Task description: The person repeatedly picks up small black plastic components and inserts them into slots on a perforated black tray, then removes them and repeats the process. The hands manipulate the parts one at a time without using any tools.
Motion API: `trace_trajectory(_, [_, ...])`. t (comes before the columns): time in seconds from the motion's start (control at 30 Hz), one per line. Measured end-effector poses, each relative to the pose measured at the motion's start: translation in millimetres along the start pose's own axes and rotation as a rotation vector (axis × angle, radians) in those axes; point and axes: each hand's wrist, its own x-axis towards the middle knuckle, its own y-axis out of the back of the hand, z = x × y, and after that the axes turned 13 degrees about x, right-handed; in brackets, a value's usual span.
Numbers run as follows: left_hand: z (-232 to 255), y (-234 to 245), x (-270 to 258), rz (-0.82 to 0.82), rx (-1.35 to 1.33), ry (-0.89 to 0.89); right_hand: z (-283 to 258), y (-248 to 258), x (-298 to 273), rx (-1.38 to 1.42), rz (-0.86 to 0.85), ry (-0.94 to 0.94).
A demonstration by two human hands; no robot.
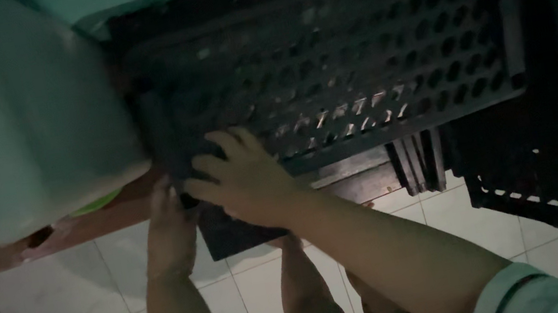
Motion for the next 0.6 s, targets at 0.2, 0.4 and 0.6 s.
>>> trace_trajectory(0.2, [-19.3,1.7,4.5,0.008,-0.248,0.084,-1.0,12.1,3.4,0.058,-0.057,0.000])
trace_trajectory(0.4, [-51.3,6.0,-2.4,-0.175,-0.284,-0.116,6.0,18.4,8.0,0.052,0.000,0.030])
trace_trajectory(0.6, [-47.9,3.2,3.7,-0.046,-0.310,-0.040,9.0,22.1,14.0,0.053,-0.014,0.043])
